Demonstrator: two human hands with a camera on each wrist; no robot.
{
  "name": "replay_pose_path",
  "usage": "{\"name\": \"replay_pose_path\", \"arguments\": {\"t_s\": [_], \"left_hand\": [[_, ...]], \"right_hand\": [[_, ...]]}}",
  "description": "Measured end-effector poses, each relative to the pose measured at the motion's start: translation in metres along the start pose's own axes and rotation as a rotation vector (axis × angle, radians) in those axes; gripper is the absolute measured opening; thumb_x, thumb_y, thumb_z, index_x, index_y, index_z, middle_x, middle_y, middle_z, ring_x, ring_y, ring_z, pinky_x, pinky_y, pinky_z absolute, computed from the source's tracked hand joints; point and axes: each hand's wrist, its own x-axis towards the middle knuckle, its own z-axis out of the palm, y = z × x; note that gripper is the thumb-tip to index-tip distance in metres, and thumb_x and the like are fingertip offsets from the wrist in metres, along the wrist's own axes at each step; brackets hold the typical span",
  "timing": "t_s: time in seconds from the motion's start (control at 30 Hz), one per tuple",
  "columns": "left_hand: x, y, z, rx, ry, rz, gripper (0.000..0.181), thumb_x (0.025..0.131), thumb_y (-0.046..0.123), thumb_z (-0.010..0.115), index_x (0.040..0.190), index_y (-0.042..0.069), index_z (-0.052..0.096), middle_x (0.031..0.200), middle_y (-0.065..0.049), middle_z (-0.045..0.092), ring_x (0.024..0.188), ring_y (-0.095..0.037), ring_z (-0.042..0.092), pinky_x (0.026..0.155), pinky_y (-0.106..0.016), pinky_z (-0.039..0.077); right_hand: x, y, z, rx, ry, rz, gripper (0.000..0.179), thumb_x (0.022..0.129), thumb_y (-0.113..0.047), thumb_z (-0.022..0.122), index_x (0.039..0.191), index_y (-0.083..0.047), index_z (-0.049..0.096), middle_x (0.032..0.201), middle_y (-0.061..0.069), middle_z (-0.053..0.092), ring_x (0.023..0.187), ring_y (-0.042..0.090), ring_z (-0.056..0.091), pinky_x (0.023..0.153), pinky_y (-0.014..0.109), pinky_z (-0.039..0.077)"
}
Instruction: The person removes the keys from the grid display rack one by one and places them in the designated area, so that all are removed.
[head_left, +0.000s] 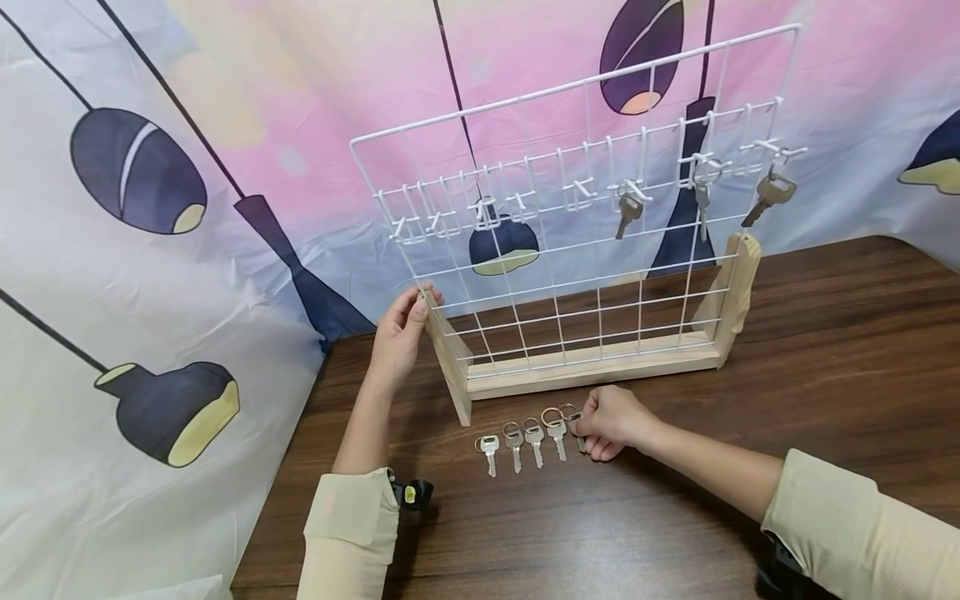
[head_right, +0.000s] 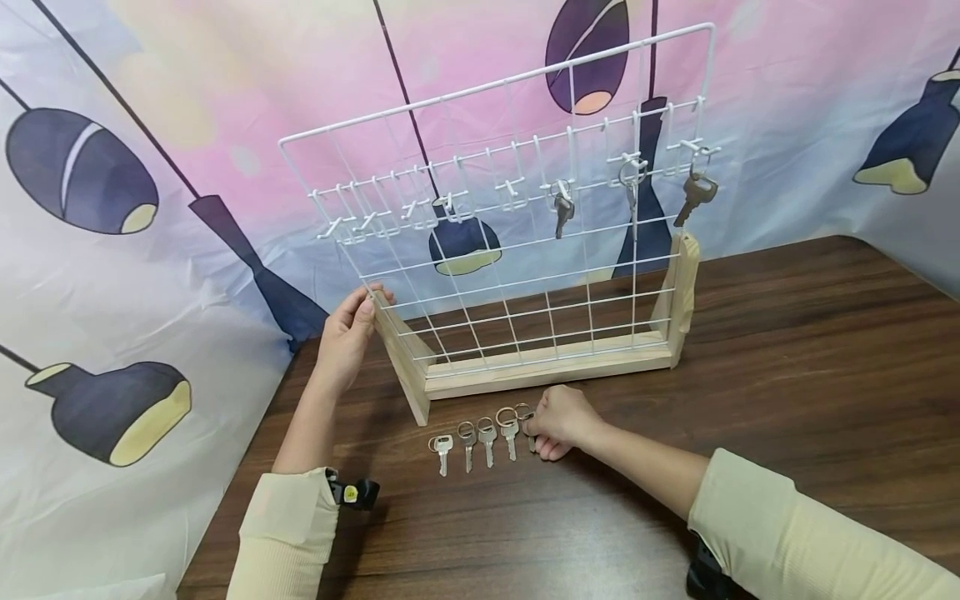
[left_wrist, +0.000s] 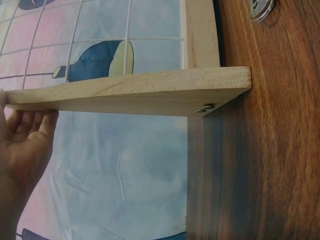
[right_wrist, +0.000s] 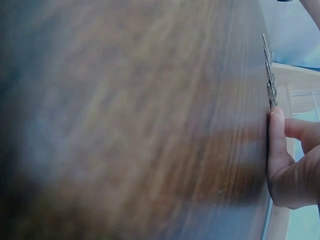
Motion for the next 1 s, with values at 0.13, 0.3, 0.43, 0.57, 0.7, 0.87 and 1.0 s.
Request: {"name": "replay_pose_path", "arguments": {"t_s": [0.13, 0.3, 0.43, 0.57, 0.7, 0.87, 1.0], "left_hand": [[0.0, 0.0, 0.0, -0.003, -0.004, 0.003, 0.034, 0.099, 0.009, 0.041, 0.127, -0.009, 0.044, 0.118, -0.029, 0.051, 0.111, -0.02, 0.051, 0.096, -0.029, 0.037], [0.0, 0.001, 0.0, 0.0, -0.008, 0.002, 0.033, 0.099, 0.009, 0.041, 0.128, -0.008, 0.045, 0.119, -0.029, 0.051, 0.111, -0.021, 0.051, 0.097, -0.029, 0.037], [0.0, 0.0, 0.0, -0.009, -0.001, 0.002, 0.033, 0.099, 0.008, 0.041, 0.127, -0.008, 0.045, 0.119, -0.029, 0.051, 0.11, -0.02, 0.051, 0.097, -0.029, 0.037], [0.0, 0.0, 0.0, -0.006, 0.0, 0.007, 0.033, 0.099, 0.008, 0.041, 0.127, -0.009, 0.044, 0.117, -0.026, 0.053, 0.111, -0.021, 0.051, 0.096, -0.029, 0.038], [0.0, 0.0, 0.0, -0.006, -0.005, 0.016, 0.033, 0.099, 0.008, 0.041, 0.127, -0.01, 0.044, 0.117, -0.029, 0.051, 0.112, -0.023, 0.051, 0.096, -0.029, 0.038], [0.0, 0.001, 0.001, -0.006, 0.0, 0.02, 0.032, 0.099, 0.007, 0.04, 0.126, -0.008, 0.045, 0.117, -0.033, 0.049, 0.111, -0.023, 0.051, 0.095, -0.029, 0.038], [-0.001, 0.001, 0.0, -0.011, 0.002, 0.016, 0.032, 0.099, 0.007, 0.04, 0.126, -0.009, 0.045, 0.117, -0.032, 0.05, 0.111, -0.023, 0.051, 0.095, -0.029, 0.038]], "right_hand": [[0.001, 0.001, 0.001, -0.006, 0.01, -0.003, 0.017, 0.079, -0.003, 0.068, 0.075, 0.001, 0.052, 0.051, 0.011, 0.058, 0.039, 0.012, 0.056, 0.042, 0.028, 0.051], [0.002, 0.001, 0.002, -0.002, 0.025, 0.008, 0.019, 0.078, 0.0, 0.067, 0.078, 0.002, 0.049, 0.051, 0.012, 0.058, 0.038, 0.014, 0.056, 0.041, 0.029, 0.051], [0.002, 0.001, 0.004, 0.016, 0.03, 0.012, 0.023, 0.077, 0.002, 0.066, 0.083, 0.002, 0.045, 0.05, 0.013, 0.058, 0.038, 0.015, 0.056, 0.041, 0.031, 0.05], [0.003, 0.002, 0.003, 0.029, 0.017, 0.008, 0.025, 0.076, 0.002, 0.066, 0.085, 0.003, 0.043, 0.05, 0.013, 0.058, 0.039, 0.015, 0.057, 0.041, 0.031, 0.051], [0.001, 0.001, -0.004, 0.053, -0.013, -0.008, 0.027, 0.079, -0.001, 0.067, 0.092, 0.005, 0.044, 0.053, 0.014, 0.059, 0.041, 0.016, 0.058, 0.043, 0.031, 0.052], [-0.003, -0.013, -0.023, 0.029, -0.011, -0.103, 0.023, 0.083, -0.004, 0.064, 0.097, 0.007, 0.049, 0.059, 0.013, 0.06, 0.047, 0.017, 0.059, 0.048, 0.033, 0.053], [-0.012, -0.032, -0.044, -0.064, 0.09, -0.247, 0.019, 0.086, -0.007, 0.063, 0.097, 0.006, 0.055, 0.065, 0.011, 0.063, 0.053, 0.02, 0.061, 0.052, 0.035, 0.054]]}}
